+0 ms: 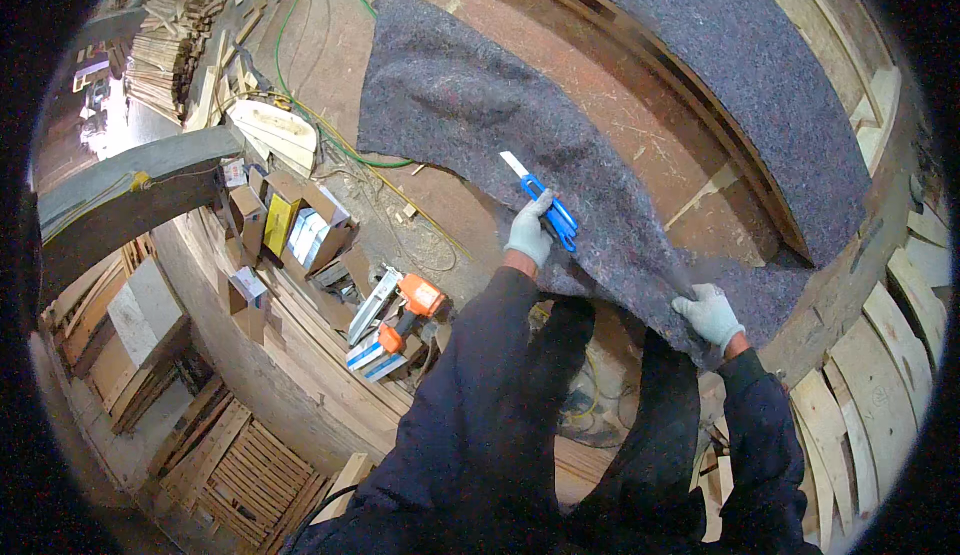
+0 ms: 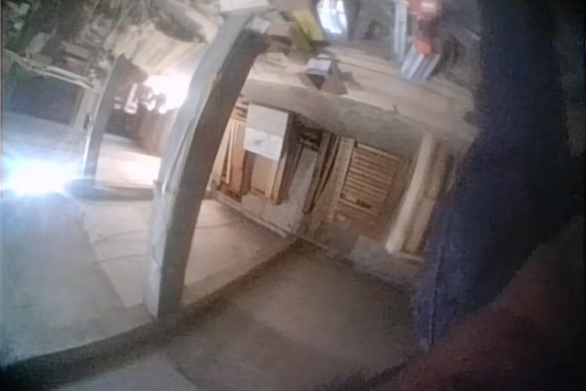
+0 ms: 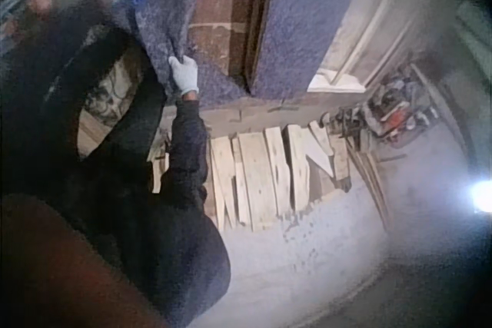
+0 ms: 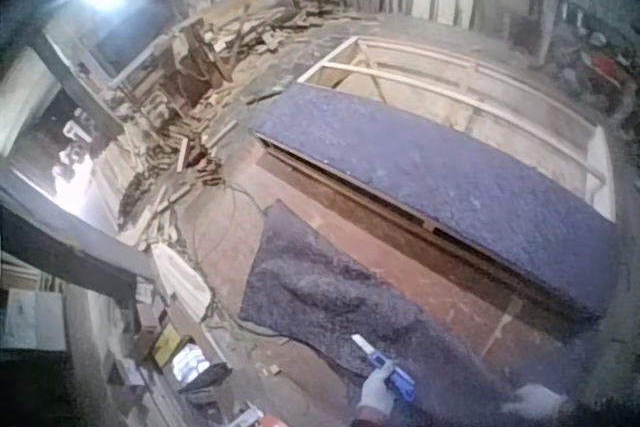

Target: The person cuts a piece of dark carpet with a utility knife, trims the edges, and positions it over a wooden frame. They then use a pneumatic nail gun to fasten the carpet to the frame, adjusting the material as needed.

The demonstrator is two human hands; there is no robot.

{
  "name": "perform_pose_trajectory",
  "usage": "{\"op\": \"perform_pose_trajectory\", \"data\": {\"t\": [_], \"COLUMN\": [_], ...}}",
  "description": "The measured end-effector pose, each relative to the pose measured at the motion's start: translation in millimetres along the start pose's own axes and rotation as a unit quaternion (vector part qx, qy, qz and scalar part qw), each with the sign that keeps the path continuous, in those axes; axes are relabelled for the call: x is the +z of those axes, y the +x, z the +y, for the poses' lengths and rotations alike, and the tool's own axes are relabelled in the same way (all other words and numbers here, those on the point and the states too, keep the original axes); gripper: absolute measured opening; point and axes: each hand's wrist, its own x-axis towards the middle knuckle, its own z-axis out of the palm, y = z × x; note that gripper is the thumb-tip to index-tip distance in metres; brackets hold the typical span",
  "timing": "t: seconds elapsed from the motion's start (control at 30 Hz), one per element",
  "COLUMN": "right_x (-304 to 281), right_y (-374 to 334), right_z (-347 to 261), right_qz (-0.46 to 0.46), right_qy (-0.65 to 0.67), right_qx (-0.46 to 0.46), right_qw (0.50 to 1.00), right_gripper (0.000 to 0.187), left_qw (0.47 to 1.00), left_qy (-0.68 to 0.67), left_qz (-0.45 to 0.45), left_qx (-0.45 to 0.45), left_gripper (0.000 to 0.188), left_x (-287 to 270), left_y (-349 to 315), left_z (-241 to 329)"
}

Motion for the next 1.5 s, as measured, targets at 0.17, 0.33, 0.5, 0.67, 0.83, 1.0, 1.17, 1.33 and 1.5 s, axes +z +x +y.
{"op": "perform_pose_trajectory", "data": {"t": [0.17,0.33,0.5,0.67,0.83,1.0,1.17,1.33,1.5], "right_x": [12.2,0.9,23.0,67.7,90.7,79.6,65.5,15.5,-38.9], "right_y": [-14.5,-47.2,-89.8,-113.4,-87.7,-38.8,-12.3,-33.9,-109.3], "right_z": [26.2,88.1,138.6,139.1,129.6,145.9,156.0,150.7,113.9], "right_qz": [0.053,0.228,0.239,0.09,0.069,0.116,0.162,0.234,0.289], "right_qy": [0.039,0.165,0.392,0.622,0.838,0.922,0.925,0.88,0.814], "right_qx": [-0.001,-0.034,0.209,0.293,0.156,0.162,0.093,0.145,0.125], "right_qw": [0.998,0.959,0.864,0.721,0.518,0.333,0.331,0.388,0.487], "right_gripper": [0.041,0.037,0.042,0.07,0.107,0.084,0.033,0.022,0.026], "left_qw": [0.998,0.992,0.985,0.986,0.973,0.863,0.959,0.933,0.951], "left_qy": [0.043,0.066,0.127,0.112,0.142,0.368,0.166,0.253,0.235], "left_qz": [0.035,-0.068,-0.083,-0.072,-0.109,-0.149,-0.114,-0.096,-0.008], "left_qx": [0.008,0.079,0.084,0.097,0.143,0.313,0.199,0.238,0.198], "left_gripper": [0.02,0.024,0.022,0.02,0.031,0.035,0.055,0.057,0.039], "left_x": [-1.9,32.1,95.9,144.5,164.1,160.0,136.8,92.8,66.0], "left_y": [3.0,-42.1,-78.3,-100.5,-119.9,-157.0,-199.3,-227.4,-253.5], "left_z": [-3.3,52.8,105.3,123.4,135.5,144.9,163.9,164.1,161.0]}}
